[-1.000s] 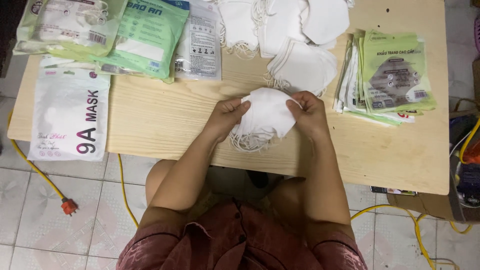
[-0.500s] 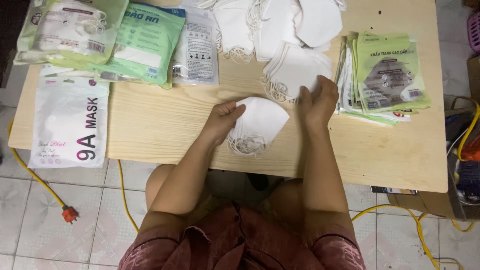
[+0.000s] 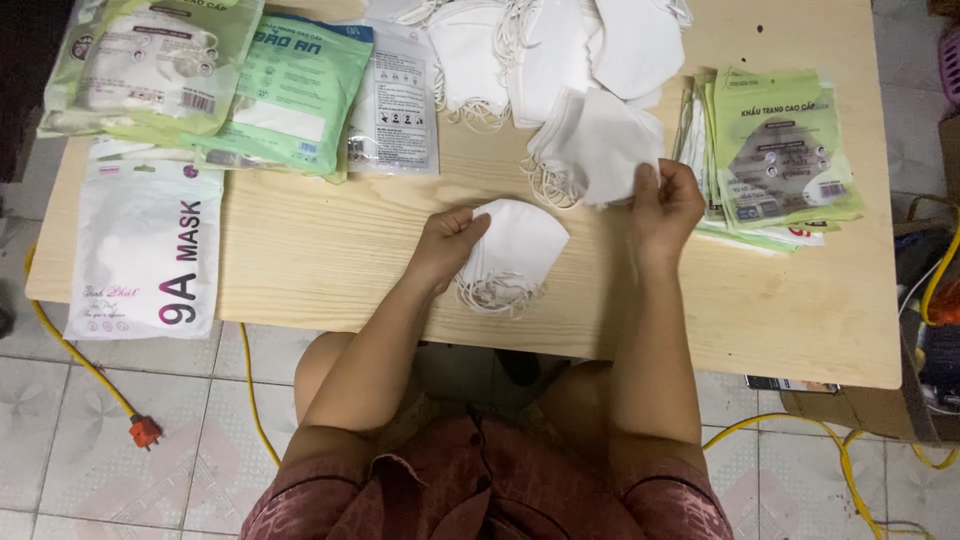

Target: Folding face masks and placing them into a packaging bag on a table

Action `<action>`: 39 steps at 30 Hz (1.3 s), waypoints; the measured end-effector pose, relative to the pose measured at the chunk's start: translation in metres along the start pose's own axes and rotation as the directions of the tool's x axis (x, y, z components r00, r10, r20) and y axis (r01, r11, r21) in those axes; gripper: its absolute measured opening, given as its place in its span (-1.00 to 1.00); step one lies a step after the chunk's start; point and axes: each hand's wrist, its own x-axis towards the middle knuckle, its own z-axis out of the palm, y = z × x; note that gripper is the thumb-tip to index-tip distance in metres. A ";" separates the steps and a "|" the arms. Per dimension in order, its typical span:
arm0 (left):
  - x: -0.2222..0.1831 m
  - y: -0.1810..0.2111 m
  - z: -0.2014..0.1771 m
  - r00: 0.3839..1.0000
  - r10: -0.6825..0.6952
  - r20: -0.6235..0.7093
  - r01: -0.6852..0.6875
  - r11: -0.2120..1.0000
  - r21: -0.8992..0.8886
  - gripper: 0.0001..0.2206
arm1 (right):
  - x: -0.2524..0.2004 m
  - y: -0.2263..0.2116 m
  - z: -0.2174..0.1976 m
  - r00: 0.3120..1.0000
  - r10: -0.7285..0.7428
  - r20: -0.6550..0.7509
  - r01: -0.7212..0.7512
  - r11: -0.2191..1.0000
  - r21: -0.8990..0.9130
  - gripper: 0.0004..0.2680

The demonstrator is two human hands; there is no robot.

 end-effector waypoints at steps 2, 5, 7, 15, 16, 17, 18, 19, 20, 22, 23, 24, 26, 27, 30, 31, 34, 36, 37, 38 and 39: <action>-0.006 0.010 0.005 1.000 -0.005 -0.006 0.005 1.000 -0.002 -0.88 | -0.016 -0.040 -0.002 0.984 0.147 0.104 -0.155 0.985 0.076 -0.96; -0.005 0.008 0.000 1.000 -0.019 0.001 0.019 1.000 -0.018 -0.87 | -0.029 -0.081 -0.006 0.871 0.336 0.358 -0.393 0.915 0.096 -0.93; -0.008 0.010 -0.001 0.999 -0.031 0.014 0.031 0.999 -0.031 -0.86 | -0.034 -0.080 -0.006 0.781 0.388 0.489 -0.467 0.883 0.045 -0.90; -0.004 0.011 0.001 0.998 -0.030 0.048 0.034 0.995 -0.092 -0.85 | -0.048 -0.039 0.010 0.621 0.429 0.657 -0.461 0.877 -0.137 -0.87; -0.002 0.004 -0.002 0.999 -0.022 0.044 0.026 0.995 -0.097 -0.85 | -0.048 -0.047 0.012 0.619 0.423 0.662 -0.454 0.880 -0.138 -0.87; 0.000 -0.002 -0.005 1.000 0.015 0.019 -0.014 1.000 -0.025 -0.93 | -0.046 -0.055 0.017 0.713 0.350 0.607 -0.247 0.936 -0.249 -0.88; 0.004 -0.007 -0.008 0.999 0.053 -0.005 -0.053 0.997 0.048 -0.85 | -0.044 -0.063 0.021 0.788 0.248 0.563 -0.034 0.931 -0.363 -0.87; 0.017 -0.030 -0.015 0.998 0.070 -0.011 -0.069 0.997 0.040 -0.85 | -0.039 -0.065 0.034 0.786 0.232 0.573 -0.016 0.934 -0.357 -0.87; 0.031 -0.051 -0.023 0.984 0.176 0.022 -0.177 0.966 0.188 -0.84 | -0.034 -0.066 0.046 0.803 0.135 0.581 0.126 0.914 -0.386 -0.89; 0.032 -0.040 -0.017 0.956 0.288 0.059 -0.291 0.900 0.325 -0.82 | -0.016 -0.071 0.078 0.799 0.021 0.601 0.279 0.873 -0.401 -0.90; 0.015 -0.008 -0.004 0.933 0.348 0.091 -0.356 0.854 0.380 -0.89 | -0.005 -0.074 0.096 0.712 -0.047 0.701 0.453 0.793 -0.407 -0.83; -0.002 0.024 0.008 0.906 0.404 0.126 -0.417 0.800 0.432 -0.90 | 0.006 -0.077 0.115 0.605 -0.095 0.790 0.613 0.689 -0.386 -0.76; -0.005 0.027 0.004 0.867 0.465 0.179 -0.491 0.737 0.465 -0.90 | 0.035 -0.071 0.160 0.558 -0.125 0.821 0.667 0.655 -0.354 -0.70; -0.002 0.031 0.002 0.818 0.521 0.242 -0.566 0.661 0.492 -0.87 | 0.053 -0.070 0.185 0.513 -0.158 0.844 0.718 0.617 -0.322 -0.64; 0.000 0.025 0.004 0.857 0.458 0.238 -0.507 0.666 0.547 -0.85 | 0.073 -0.104 0.237 0.497 0.018 0.867 0.700 0.581 -0.414 -0.51; -0.003 0.031 0.005 0.854 0.466 0.230 -0.509 0.663 0.549 -0.85 | 0.075 -0.106 0.247 0.490 0.009 0.872 0.707 0.580 -0.404 -0.51; -0.002 0.037 0.005 0.859 0.451 0.242 -0.504 0.664 0.552 -0.84 | 0.084 -0.101 0.278 0.450 0.168 0.877 0.756 0.451 -0.474 -0.29; 0.006 0.020 0.005 0.882 0.401 0.246 -0.467 0.687 0.556 -0.85 | 0.090 -0.080 0.289 0.466 0.268 0.843 0.788 0.309 -0.533 -0.16; 0.008 0.013 0.003 0.882 0.406 0.241 -0.468 0.688 0.555 -0.85 | 0.089 -0.078 0.293 0.462 0.265 0.846 0.792 0.306 -0.528 -0.16; 0.010 0.005 0.002 0.870 0.425 0.252 -0.487 0.655 0.577 -0.86 | 0.089 -0.076 0.297 0.474 0.282 0.834 0.792 0.278 -0.544 -0.15; 0.012 -0.002 0.001 0.856 0.442 0.267 -0.507 0.621 0.598 -0.85 | 0.089 -0.074 0.301 0.489 0.298 0.820 0.789 0.248 -0.562 -0.14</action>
